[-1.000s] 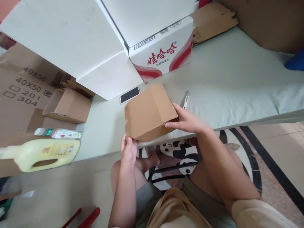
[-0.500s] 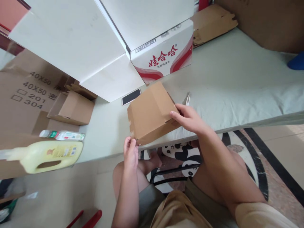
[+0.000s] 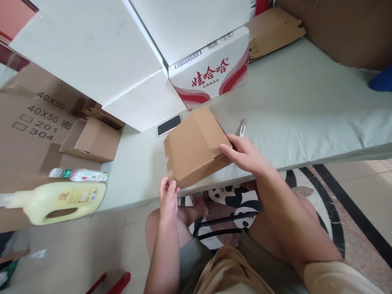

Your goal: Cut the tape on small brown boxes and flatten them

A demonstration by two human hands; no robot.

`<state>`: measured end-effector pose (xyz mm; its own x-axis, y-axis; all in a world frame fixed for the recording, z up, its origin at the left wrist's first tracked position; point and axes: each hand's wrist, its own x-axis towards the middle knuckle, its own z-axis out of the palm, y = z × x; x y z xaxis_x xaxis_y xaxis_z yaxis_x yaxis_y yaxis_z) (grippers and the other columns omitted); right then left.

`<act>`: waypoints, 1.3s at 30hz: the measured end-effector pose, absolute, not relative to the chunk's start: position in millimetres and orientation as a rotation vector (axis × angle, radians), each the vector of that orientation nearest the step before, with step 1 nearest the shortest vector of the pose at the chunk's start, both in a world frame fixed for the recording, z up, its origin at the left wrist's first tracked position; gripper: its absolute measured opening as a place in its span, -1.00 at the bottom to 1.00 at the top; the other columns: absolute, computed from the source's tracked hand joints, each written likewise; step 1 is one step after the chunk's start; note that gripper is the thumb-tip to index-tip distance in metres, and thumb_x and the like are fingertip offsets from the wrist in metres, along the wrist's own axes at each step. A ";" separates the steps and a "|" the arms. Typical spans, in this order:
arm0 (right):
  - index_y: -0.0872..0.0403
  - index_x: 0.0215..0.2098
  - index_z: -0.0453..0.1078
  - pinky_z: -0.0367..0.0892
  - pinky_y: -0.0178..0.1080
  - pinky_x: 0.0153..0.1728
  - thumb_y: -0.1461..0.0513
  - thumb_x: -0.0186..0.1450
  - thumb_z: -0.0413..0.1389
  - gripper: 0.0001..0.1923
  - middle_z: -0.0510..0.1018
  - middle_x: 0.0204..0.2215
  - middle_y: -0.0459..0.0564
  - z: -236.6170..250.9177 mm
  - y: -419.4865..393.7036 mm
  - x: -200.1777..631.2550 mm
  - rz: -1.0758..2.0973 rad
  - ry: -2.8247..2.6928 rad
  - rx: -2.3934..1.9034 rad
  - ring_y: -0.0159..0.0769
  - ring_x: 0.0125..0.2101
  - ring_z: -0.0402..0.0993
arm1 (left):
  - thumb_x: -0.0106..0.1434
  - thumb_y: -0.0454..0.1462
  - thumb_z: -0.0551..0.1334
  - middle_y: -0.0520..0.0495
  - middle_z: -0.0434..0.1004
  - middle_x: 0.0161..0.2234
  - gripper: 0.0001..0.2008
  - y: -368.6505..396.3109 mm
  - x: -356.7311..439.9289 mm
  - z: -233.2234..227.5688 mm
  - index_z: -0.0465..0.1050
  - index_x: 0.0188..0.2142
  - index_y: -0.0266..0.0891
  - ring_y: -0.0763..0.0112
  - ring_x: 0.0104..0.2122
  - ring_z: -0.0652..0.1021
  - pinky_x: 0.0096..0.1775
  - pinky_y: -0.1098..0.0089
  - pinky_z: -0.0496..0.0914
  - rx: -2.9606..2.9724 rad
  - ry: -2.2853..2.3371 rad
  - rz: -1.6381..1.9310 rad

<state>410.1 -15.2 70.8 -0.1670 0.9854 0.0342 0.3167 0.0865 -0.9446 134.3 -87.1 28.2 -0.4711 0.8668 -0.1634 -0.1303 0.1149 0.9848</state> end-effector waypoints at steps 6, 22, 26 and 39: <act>0.01 -0.47 0.13 0.04 -0.22 -0.43 -0.06 0.27 -0.02 -0.64 0.26 -0.54 -0.14 69.6 -14.5 409.3 1.087 -1.586 -1.381 -0.35 -0.48 0.18 | -0.22 0.01 0.58 0.12 0.29 -0.48 -0.45 -88.1 134.6 28.1 0.35 -0.44 -0.21 0.62 -0.52 0.28 -0.49 0.58 0.22 0.781 1.541 1.464; 0.03 -0.45 0.20 0.12 -0.22 -0.38 -0.04 0.26 -0.01 -0.67 0.30 -0.49 -0.12 70.0 -12.7 407.3 1.227 -1.446 -1.347 -0.32 -0.42 0.25 | -0.18 -0.01 0.57 0.12 0.29 -0.48 -0.46 -88.4 136.7 31.0 0.31 -0.43 -0.20 0.61 -0.51 0.33 -0.49 0.58 0.24 0.707 1.471 1.481; 0.03 -0.44 0.23 0.15 -0.21 -0.37 -0.04 0.25 0.00 -0.68 0.34 -0.48 -0.10 71.0 -12.4 407.6 1.251 -1.430 -1.343 -0.30 -0.41 0.28 | -0.13 -0.04 0.54 0.11 0.30 -0.49 -0.51 -88.6 137.3 31.7 0.32 -0.43 -0.20 0.61 -0.51 0.34 -0.50 0.58 0.24 0.704 1.439 1.500; 0.03 -0.35 0.32 0.26 -0.17 -0.32 0.00 0.25 0.04 -0.73 0.51 -0.37 0.02 69.1 -10.7 407.0 1.245 -1.416 -1.399 -0.16 -0.31 0.41 | -0.11 -0.09 0.47 0.08 0.38 -0.45 -0.60 -86.7 137.7 30.0 0.35 -0.39 -0.17 0.54 -0.48 0.40 -0.48 0.52 0.23 0.614 1.427 1.557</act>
